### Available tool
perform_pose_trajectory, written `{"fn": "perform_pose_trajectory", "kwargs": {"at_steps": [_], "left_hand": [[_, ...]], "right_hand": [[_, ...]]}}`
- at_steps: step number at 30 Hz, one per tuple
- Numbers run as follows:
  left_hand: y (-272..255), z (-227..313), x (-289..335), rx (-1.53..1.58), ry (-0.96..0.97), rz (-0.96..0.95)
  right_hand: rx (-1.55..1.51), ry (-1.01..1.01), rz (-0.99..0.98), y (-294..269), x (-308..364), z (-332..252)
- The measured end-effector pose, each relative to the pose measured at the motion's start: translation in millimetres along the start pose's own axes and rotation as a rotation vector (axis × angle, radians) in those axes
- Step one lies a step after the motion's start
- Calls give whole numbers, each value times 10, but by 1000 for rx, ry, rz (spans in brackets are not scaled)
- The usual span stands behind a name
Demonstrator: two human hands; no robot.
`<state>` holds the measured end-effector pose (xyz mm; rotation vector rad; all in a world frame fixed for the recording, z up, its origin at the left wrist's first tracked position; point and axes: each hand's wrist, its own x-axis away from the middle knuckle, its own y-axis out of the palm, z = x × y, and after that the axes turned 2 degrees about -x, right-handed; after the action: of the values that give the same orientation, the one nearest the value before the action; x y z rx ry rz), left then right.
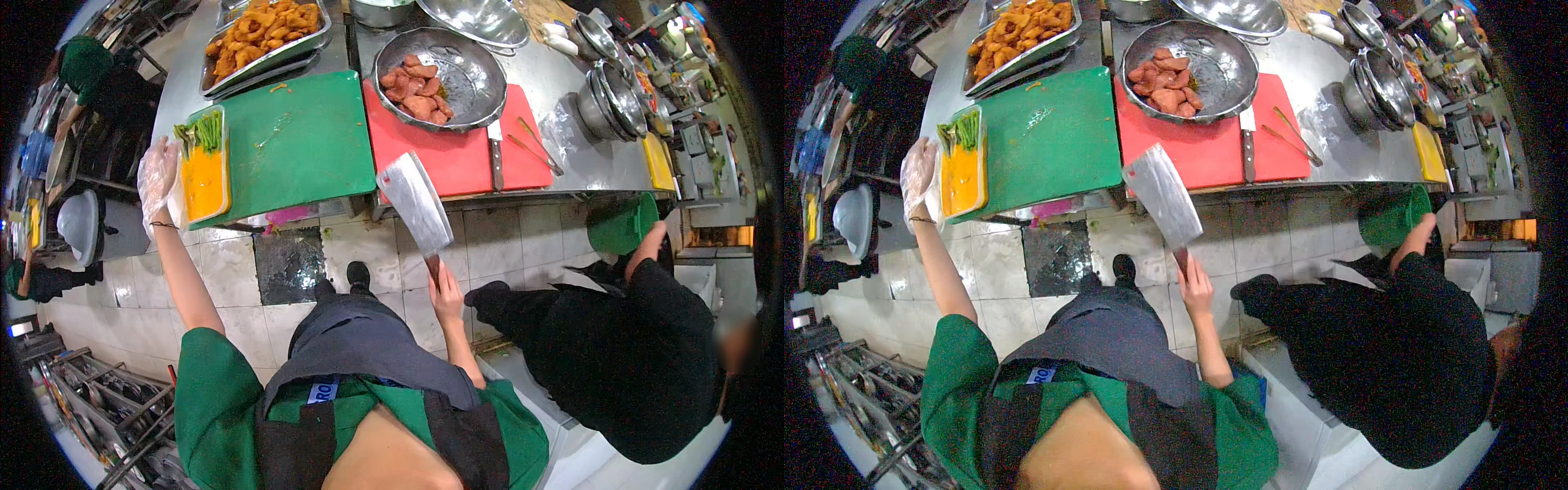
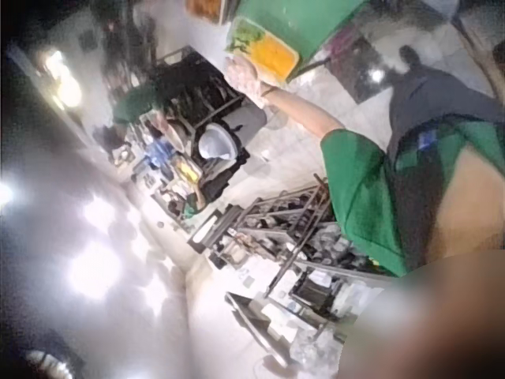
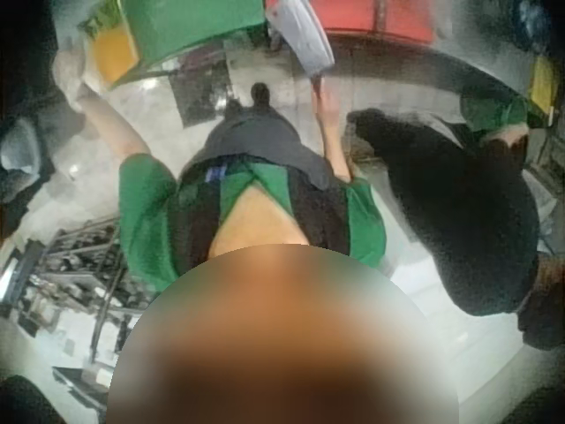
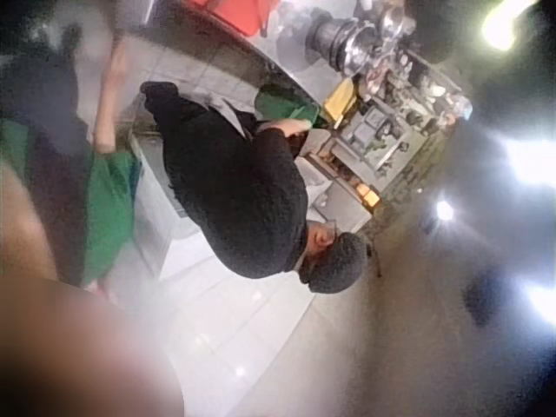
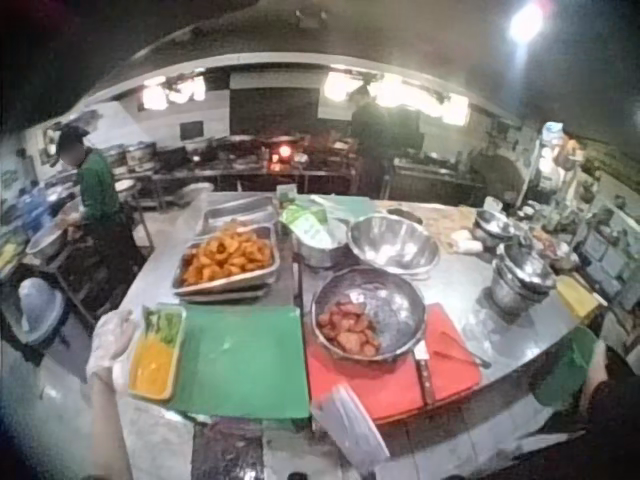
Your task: The person assembles a meal in a plastic container by placing green beans and sliced vegetables, pouring a yellow sauce, and adding chopped fried chicken. The container is then sealed with a lid and carried to a counter.
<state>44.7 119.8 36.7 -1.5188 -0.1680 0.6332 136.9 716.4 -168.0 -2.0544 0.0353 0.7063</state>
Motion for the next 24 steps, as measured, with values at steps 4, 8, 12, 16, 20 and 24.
{"fn": "perform_pose_trajectory", "kwargs": {"at_steps": [4, 8, 12, 16, 20, 24], "left_hand": [[42, 192, -333, 11, 65, -13], [109, 182, -752, 33, 127, -3], [157, 110, -1246, 117, 189, 136], [229, 142, -2023, 106, 251, 98], [517, 198, -2767, 116, 343, 139], [1023, 403, -3529, 11, 358, 52]], "right_hand": [[3, 192, -173, -667, 611, -96], [22, 428, -261, -1310, 778, -419], [14, 413, -160, -1545, 376, -712], [-281, 679, -178, -1634, -354, -877], [-169, 466, -301, -1644, -1221, -999], [-89, 511, -531, -1654, -1917, -1157]]}}
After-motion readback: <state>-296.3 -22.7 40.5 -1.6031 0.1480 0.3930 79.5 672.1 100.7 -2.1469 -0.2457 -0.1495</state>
